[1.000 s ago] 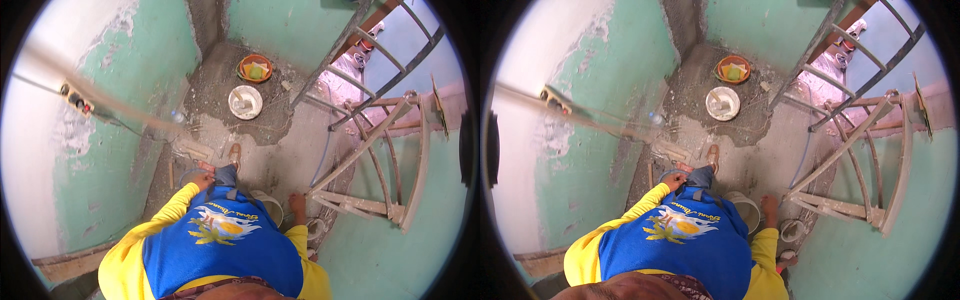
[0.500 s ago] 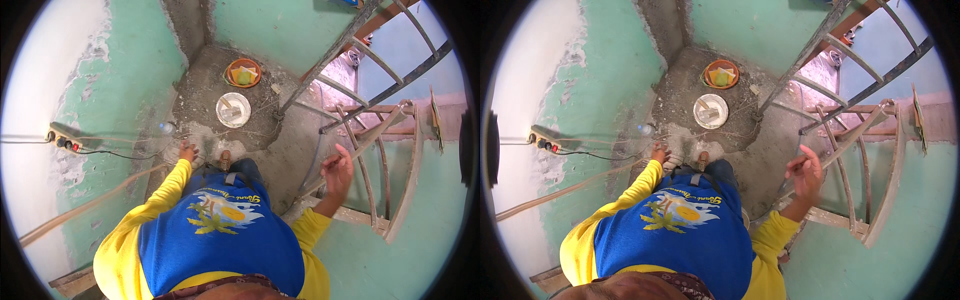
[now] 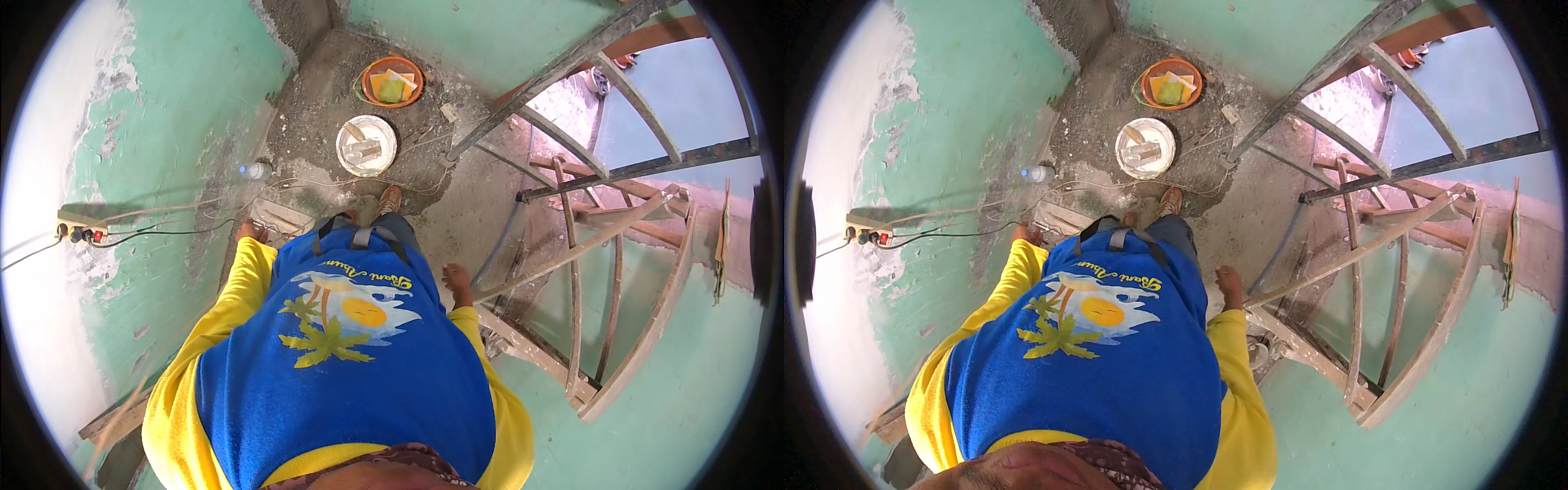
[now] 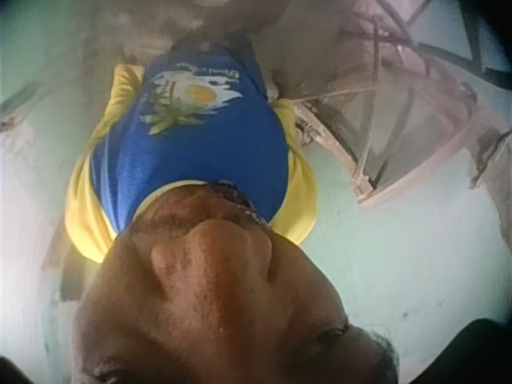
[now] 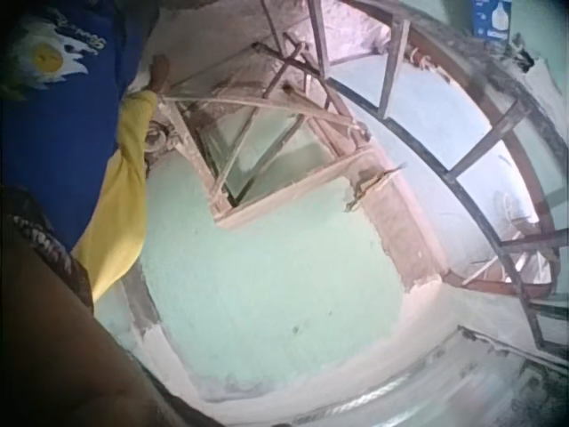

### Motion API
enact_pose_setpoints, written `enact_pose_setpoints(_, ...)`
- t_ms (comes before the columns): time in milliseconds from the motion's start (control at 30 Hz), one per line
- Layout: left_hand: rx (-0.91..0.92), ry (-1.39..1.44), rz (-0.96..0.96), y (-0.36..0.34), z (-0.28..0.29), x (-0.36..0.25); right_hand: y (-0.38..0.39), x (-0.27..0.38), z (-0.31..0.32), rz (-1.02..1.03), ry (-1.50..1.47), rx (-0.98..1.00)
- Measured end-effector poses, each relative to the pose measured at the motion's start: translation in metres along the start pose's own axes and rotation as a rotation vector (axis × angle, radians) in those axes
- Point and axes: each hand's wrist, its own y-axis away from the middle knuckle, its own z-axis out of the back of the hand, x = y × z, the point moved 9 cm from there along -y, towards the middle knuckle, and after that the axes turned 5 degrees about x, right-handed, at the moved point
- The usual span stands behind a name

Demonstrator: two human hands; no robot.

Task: The person scoops white plaster from a bucket with a trowel and applies it to a vertical wall, smoothing the surface with repeated strokes. The person repeatedly returns to the bucket to reload the trowel and continues spreading plaster along the wall.

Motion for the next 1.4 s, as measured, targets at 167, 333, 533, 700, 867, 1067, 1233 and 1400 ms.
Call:
enact_pose_setpoints(167, 0.032, -0.314, -0.052, 0.005, -0.014, 0.006, -0.008, 0.021, 0.062, -0.044, -0.545, -0.171)
enact_pose_setpoints(333, 0.150, -0.347, -0.006, -0.003, -0.063, 0.018, -0.030, 0.046, 0.117, 0.012, -0.589, -0.297)
enact_pose_setpoints(533, 0.490, -1.355, -0.782, 0.052, -0.168, -0.057, -0.065, 0.105, 0.119, 0.107, -0.443, -0.220)
enact_pose_setpoints(700, 0.579, -1.254, -0.490, 0.079, -0.218, -0.085, -0.101, 0.188, 0.075, 0.215, -0.291, -0.174)
enact_pose_setpoints(867, 0.647, -1.529, -0.242, 0.054, -0.273, -0.098, -0.138, 0.294, 0.018, 0.254, -0.206, -0.154)
enact_pose_setpoints(1067, 0.610, -1.857, -0.210, -0.021, -0.343, -0.106, -0.228, 0.402, -0.102, 0.318, -0.092, -0.108)
enact_pose_setpoints(1233, 0.344, -2.148, -0.107, -0.043, -0.395, -0.126, -0.331, 0.517, -0.228, 0.370, 0.133, -0.027)
enact_pose_setpoints(1400, 0.368, -2.159, -0.153, -0.072, -0.405, -0.145, -0.477, 0.581, -0.304, 0.455, 0.493, -0.122)
